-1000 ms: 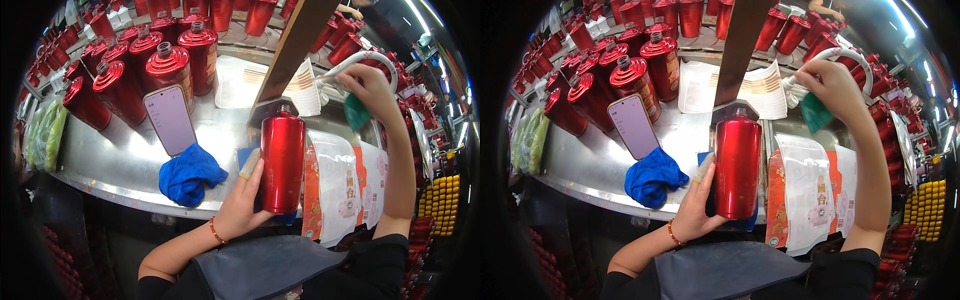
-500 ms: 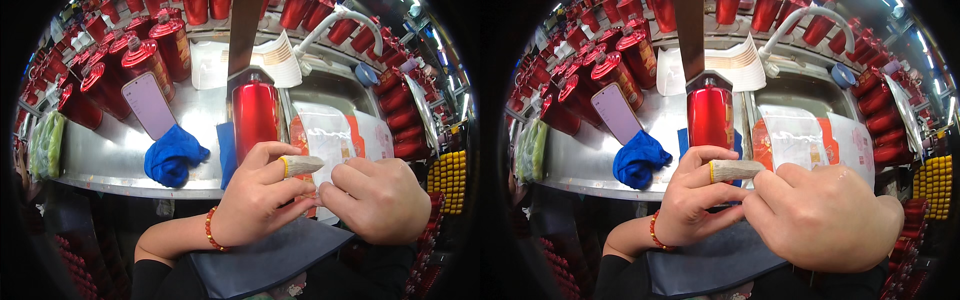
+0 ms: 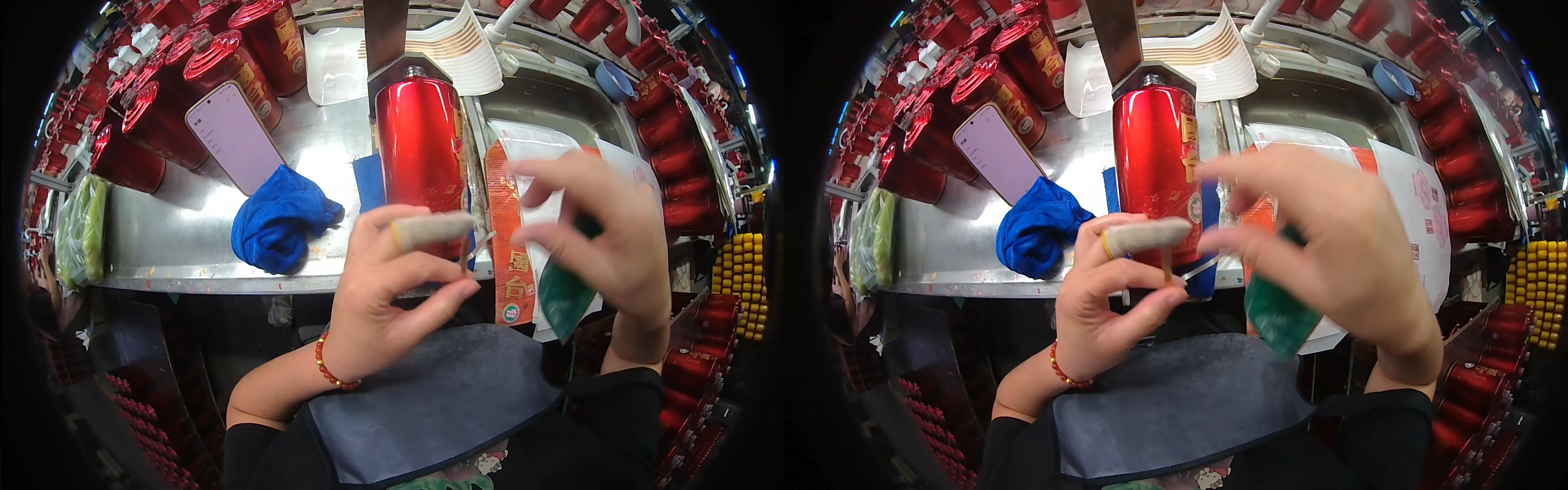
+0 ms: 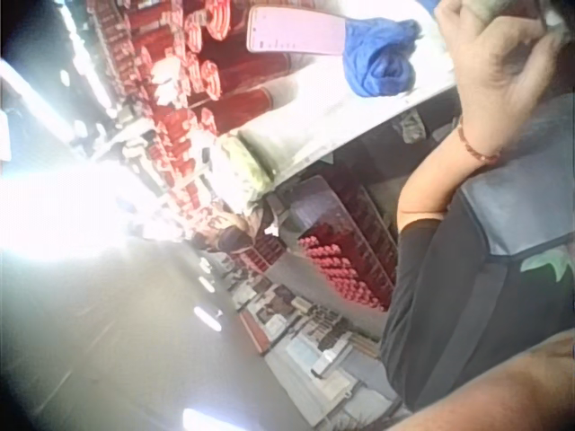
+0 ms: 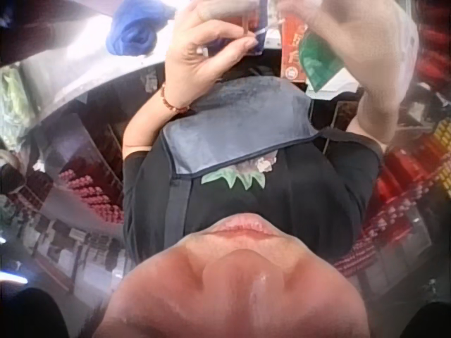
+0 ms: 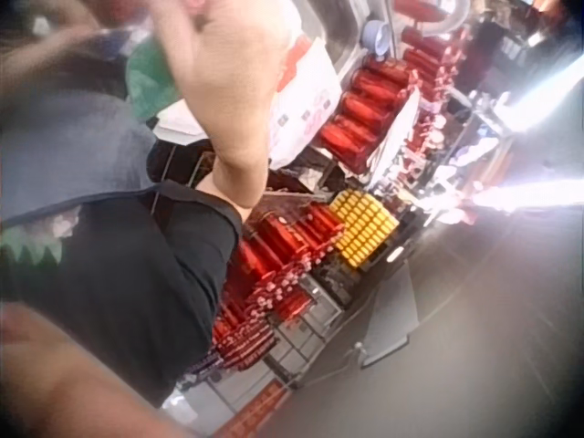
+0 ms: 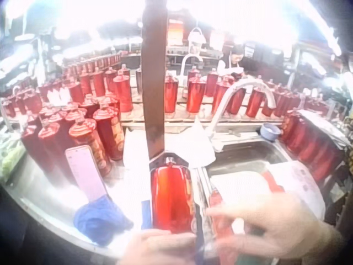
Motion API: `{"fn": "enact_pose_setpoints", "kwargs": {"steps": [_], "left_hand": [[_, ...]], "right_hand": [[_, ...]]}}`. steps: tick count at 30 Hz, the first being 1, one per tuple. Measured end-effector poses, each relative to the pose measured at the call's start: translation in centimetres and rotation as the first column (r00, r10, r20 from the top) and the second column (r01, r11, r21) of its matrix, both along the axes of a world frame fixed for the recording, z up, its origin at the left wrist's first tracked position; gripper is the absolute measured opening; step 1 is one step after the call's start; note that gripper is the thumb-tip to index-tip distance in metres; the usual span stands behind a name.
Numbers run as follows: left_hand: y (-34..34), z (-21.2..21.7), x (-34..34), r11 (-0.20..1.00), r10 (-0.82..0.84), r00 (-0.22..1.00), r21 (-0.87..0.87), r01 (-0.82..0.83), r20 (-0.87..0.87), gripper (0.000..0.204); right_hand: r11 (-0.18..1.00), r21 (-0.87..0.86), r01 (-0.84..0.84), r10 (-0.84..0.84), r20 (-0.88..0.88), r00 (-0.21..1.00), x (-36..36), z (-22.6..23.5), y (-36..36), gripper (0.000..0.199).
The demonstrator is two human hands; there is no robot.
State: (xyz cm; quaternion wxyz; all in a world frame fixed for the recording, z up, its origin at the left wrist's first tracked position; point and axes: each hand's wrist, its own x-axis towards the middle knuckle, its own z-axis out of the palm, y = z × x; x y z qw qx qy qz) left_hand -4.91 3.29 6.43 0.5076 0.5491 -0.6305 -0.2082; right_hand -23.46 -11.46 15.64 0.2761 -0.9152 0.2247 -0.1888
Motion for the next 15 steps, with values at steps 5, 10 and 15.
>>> {"fn": "enact_pose_setpoints", "kwargs": {"steps": [5, 10, 15], "left_hand": [[-0.5, -1.3, -0.5, 0.997, 0.079, 0.969, 0.013, -0.078, -0.233, 0.013], [0.2, -1.6, -0.6, 0.992, 0.123, 0.934, 0.024, -0.122, -0.334, 0.015], [1.1, -3.3, 0.0, 0.983, 0.178, 0.920, 0.013, -0.185, -0.349, 0.016]], "right_hand": [[0.893, 0.438, -0.099, 0.041, 0.140, 0.989, 0.2, -4.2, 1.5, 0.030], [0.596, 0.799, -0.083, -0.051, 0.141, 0.989, 0.9, -7.1, 4.0, 0.019], [0.512, 0.859, -0.014, -0.104, 0.078, 0.992, 0.2, -7.0, 3.5, 0.013]]}}
